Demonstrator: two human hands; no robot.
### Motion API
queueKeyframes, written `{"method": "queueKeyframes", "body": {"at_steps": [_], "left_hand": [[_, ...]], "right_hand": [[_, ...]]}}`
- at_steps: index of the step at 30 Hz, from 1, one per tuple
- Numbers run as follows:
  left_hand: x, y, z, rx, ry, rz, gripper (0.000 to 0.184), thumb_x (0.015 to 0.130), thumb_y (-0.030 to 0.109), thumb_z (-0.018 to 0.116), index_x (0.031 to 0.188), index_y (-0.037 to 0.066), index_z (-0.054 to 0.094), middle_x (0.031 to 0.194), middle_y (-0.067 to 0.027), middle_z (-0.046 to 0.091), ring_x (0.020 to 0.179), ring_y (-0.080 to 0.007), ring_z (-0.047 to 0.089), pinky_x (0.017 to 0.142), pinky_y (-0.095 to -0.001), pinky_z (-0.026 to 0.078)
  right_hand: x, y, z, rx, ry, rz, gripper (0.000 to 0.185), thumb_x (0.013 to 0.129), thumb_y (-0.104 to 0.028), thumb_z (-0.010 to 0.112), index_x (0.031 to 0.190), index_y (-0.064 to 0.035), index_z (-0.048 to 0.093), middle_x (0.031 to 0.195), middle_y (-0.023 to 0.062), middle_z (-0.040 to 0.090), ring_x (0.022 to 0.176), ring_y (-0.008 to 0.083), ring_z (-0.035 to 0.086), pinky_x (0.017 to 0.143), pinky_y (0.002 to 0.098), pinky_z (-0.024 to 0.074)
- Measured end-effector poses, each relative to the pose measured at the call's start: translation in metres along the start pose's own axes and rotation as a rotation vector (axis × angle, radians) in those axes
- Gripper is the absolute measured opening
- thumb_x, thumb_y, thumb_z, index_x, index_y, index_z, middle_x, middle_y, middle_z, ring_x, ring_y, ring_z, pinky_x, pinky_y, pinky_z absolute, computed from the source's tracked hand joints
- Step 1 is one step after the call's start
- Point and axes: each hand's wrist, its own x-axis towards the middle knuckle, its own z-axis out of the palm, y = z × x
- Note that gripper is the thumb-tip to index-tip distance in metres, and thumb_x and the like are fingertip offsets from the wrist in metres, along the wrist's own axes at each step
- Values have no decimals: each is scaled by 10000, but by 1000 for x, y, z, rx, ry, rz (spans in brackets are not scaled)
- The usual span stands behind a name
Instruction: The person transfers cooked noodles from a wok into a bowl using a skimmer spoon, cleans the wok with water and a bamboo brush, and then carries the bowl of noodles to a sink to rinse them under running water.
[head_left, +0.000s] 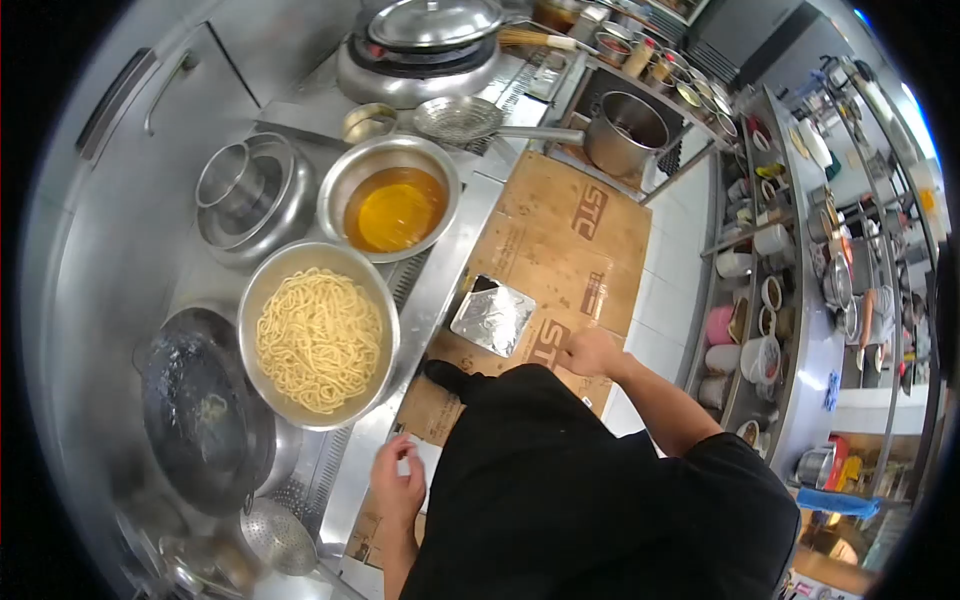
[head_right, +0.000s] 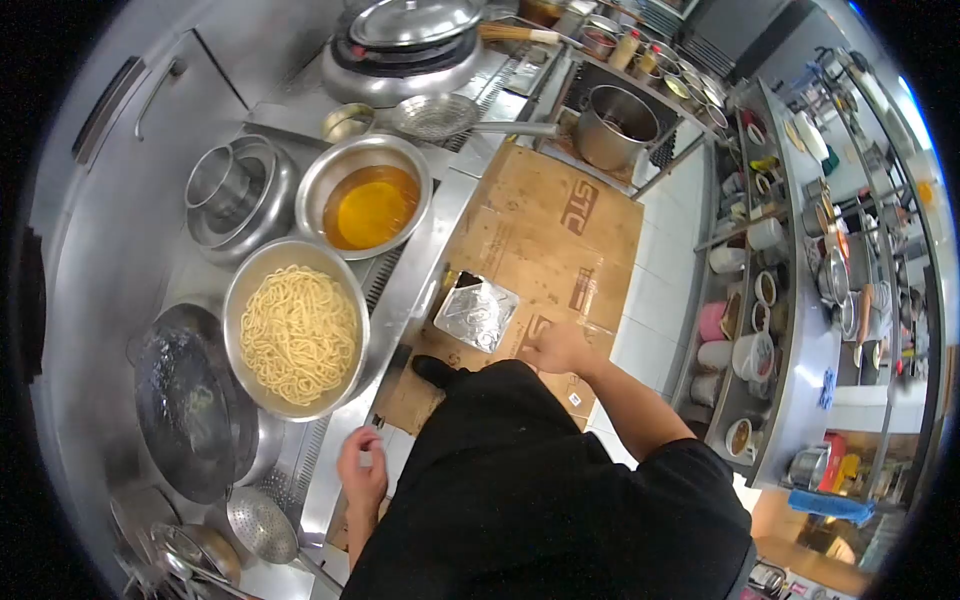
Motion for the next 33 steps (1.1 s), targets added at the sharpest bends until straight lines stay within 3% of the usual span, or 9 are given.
{"method": "queueKeyframes", "body": {"at_steps": [3, 4, 6, 13, 19, 21, 25, 27, 33], "left_hand": [[-30, -53, 56, 99, -331, -317, 295, 849, 135, 645, 1119, 21, 614, 856, -140, 685, 805, -322, 668, 731, -401, 525], [-54, -82, 73, 253, -421, -398, 324, 856, 199, 648, 1130, 30, 611, 862, -142, 689, 830, -340, 669, 750, -427, 525], [-119, -145, 103, 328, -529, -591, 440, 838, 326, 655, 1170, 44, 598, 973, -192, 697, 955, -383, 657, 854, -478, 509], [-241, -186, 181, 321, -690, -712, 382, 827, 292, 628, 1096, 21, 635, 989, -231, 677, 974, -381, 640, 857, -463, 508], [-144, -178, 267, 562, -841, -125, 271, 848, 217, 601, 1033, 24, 647, 835, -192, 695, 844, -285, 684, 785, -424, 532], [-39, -64, 301, 6, 13, -1244, 167, 853, 170, 597, 965, 65, 662, 774, -139, 691, 783, -216, 685, 736, -366, 539], [10, -49, 391, 246, -285, -1060, 181, 865, 208, 605, 983, 80, 654, 840, -104, 709, 821, -274, 686, 739, -393, 541], [10, -20, 407, 410, -585, -536, 334, 899, 324, 580, 1103, 73, 665, 932, -135, 708, 874, -306, 684, 772, -446, 537], [-63, 58, 403, -149, -95, -1439, 357, 944, 353, 547, 1069, 46, 681, 1031, -170, 687, 911, -297, 660, 725, -445, 545]], "right_hand": [[-76, 124, 123, -95, -94, 298, 657, 867, -633, 500, 708, -32, 712, 762, 177, 708, 712, 313, 701, 701, 440, 554], [-96, 155, 128, 123, -591, 572, 716, 887, -663, 450, 691, -23, 706, 712, 168, 698, 627, 299, 690, 697, 439, 560], [-145, 207, 151, 111, -897, 700, 463, 892, -478, 581, 790, -53, 733, 785, 123, 716, 733, 230, 704, 731, 397, 534], [-57, 328, 122, 250, -648, 777, 357, 862, -364, 619, 756, -31, 688, 743, 201, 696, 595, 298, 688, 546, 429, 545], [180, 370, -114, 353, 404, 349, 297, 826, -213, 577, 1057, -41, 653, 1021, 250, 673, 977, 420, 635, 857, 482, 508], [277, 407, -175, 342, 528, 200, 317, 823, -199, 596, 1108, -59, 608, 1043, 237, 654, 984, 406, 627, 860, 474, 505], [446, 454, -291, 158, 747, 41, 402, 826, -160, 610, 1211, -97, 512, 1144, 185, 566, 1064, 391, 572, 902, 462, 499], [515, 464, -343, -16, 861, 10, 404, 827, -133, 605, 1216, -82, 507, 1175, 163, 553, 1077, 367, 573, 903, 451, 514], [663, 485, -437, -440, 758, -37, 602, 810, -76, 602, 1389, -82, 440, 1411, 192, 447, 1338, 343, 408, 1101, 436, 380]]}}
